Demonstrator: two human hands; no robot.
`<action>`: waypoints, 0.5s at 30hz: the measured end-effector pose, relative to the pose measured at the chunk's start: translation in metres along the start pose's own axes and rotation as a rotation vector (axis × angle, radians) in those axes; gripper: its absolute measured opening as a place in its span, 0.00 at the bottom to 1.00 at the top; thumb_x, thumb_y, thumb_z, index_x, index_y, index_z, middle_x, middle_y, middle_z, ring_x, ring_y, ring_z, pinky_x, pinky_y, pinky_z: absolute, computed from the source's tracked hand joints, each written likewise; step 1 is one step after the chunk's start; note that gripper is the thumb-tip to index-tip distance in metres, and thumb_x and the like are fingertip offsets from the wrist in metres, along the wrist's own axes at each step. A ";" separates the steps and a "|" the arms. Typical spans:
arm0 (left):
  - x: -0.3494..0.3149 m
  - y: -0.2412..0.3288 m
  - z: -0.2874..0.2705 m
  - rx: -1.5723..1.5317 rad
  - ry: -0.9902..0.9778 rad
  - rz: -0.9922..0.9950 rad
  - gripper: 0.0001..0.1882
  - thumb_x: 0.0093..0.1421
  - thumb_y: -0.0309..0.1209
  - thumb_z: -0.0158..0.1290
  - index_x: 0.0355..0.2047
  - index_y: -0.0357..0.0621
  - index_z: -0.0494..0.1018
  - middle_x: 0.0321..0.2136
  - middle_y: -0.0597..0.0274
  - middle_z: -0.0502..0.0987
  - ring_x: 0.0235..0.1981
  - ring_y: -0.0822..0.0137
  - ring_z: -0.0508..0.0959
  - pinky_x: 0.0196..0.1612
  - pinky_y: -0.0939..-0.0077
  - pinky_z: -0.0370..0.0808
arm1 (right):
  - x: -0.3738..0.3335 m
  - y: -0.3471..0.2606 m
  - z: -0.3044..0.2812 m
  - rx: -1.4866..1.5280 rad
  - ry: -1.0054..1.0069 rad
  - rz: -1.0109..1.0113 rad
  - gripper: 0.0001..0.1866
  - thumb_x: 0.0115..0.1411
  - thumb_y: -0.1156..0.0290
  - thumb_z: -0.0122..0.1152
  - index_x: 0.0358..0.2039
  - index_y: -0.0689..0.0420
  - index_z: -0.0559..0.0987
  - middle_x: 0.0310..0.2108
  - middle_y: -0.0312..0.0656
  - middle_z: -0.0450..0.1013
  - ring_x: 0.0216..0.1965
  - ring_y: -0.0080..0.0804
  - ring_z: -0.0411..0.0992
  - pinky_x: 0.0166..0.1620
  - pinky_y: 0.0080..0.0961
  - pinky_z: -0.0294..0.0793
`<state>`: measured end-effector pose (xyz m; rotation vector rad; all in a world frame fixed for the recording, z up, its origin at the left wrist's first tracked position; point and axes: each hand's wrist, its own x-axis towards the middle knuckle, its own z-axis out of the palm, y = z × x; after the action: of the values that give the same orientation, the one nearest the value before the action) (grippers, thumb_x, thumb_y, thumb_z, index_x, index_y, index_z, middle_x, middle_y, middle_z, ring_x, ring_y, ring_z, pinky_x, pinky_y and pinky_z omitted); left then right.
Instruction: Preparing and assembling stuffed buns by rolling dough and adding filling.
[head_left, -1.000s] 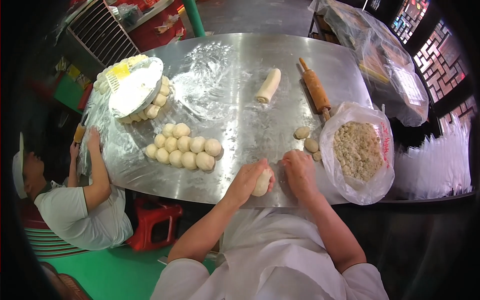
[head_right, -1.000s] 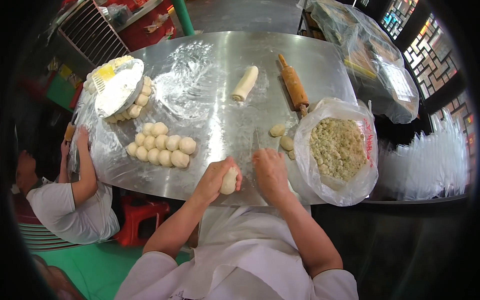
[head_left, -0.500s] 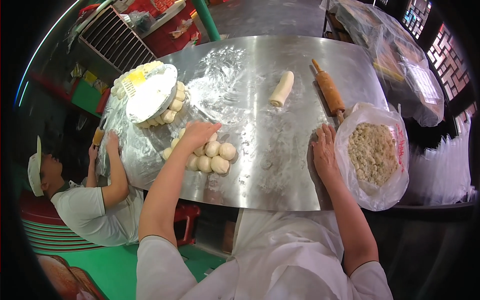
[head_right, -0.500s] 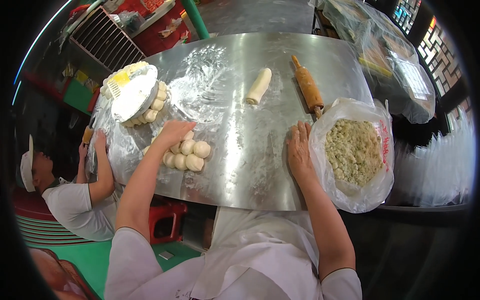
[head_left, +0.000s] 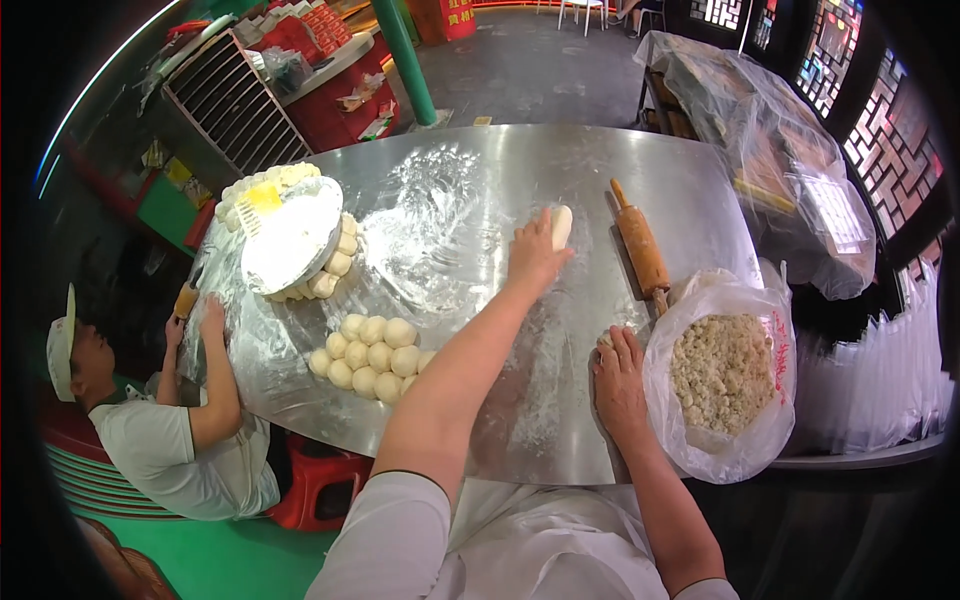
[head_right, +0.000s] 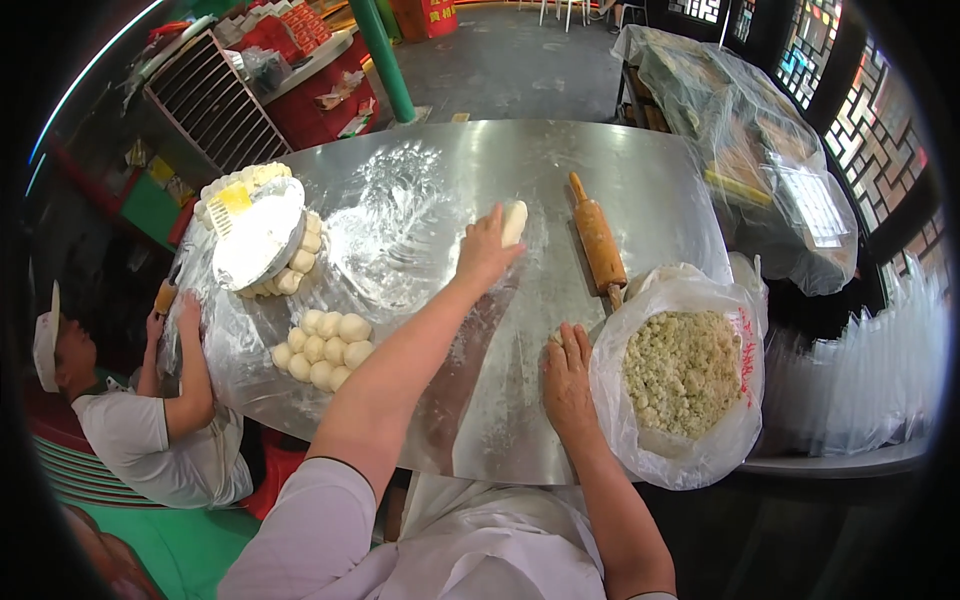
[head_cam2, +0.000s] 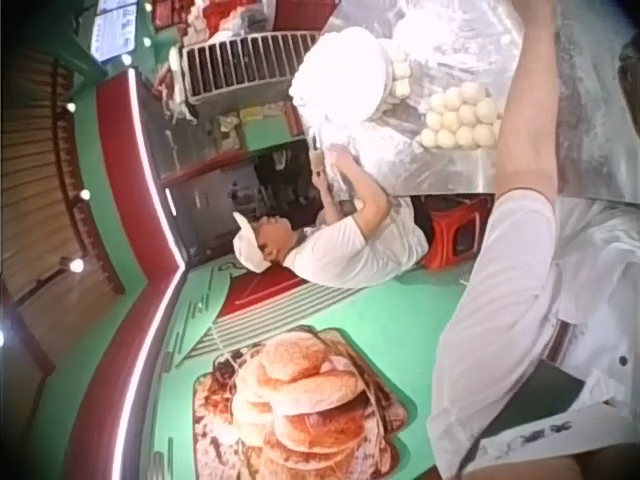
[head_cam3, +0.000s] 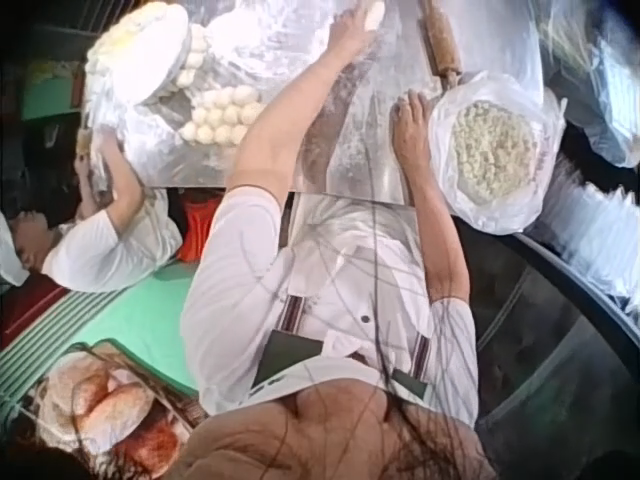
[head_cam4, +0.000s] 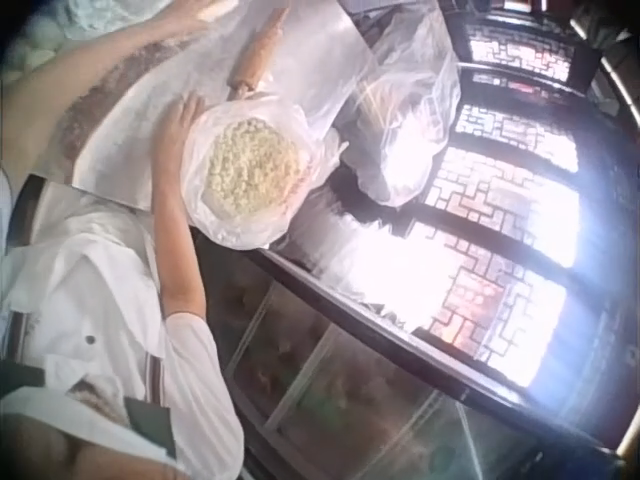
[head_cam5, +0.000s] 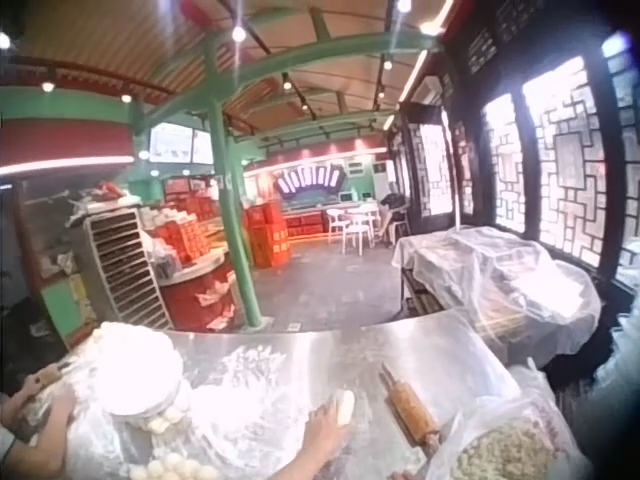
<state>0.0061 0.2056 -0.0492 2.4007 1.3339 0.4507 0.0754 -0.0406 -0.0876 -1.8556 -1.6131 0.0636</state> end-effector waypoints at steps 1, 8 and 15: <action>0.002 0.001 0.005 0.062 -0.049 0.011 0.39 0.60 0.39 0.59 0.69 0.45 0.58 0.63 0.47 0.67 0.60 0.48 0.68 0.59 0.57 0.69 | -0.001 0.001 0.000 0.005 0.008 -0.010 0.17 0.59 0.84 0.57 0.49 0.66 0.71 0.65 0.61 0.58 0.69 0.63 0.52 0.68 0.51 0.58; 0.031 -0.069 -0.035 -1.364 -0.053 -0.277 0.30 0.61 0.24 0.53 0.63 0.27 0.63 0.51 0.46 0.75 0.46 0.63 0.78 0.46 0.76 0.77 | -0.003 0.007 0.005 -0.004 0.018 0.021 0.18 0.58 0.81 0.58 0.50 0.64 0.72 0.64 0.54 0.60 0.69 0.57 0.53 0.68 0.49 0.58; -0.029 -0.191 -0.102 -0.234 0.421 -0.321 0.32 0.61 0.26 0.51 0.66 0.34 0.60 0.55 0.44 0.73 0.53 0.53 0.76 0.55 0.66 0.72 | 0.005 0.002 0.006 0.051 0.011 -0.025 0.24 0.58 0.81 0.59 0.56 0.65 0.69 0.67 0.56 0.57 0.69 0.58 0.52 0.68 0.50 0.57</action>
<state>-0.1960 0.2902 -0.0483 1.9195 1.6951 0.9944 0.0760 -0.0335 -0.0915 -1.7939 -1.6130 0.0823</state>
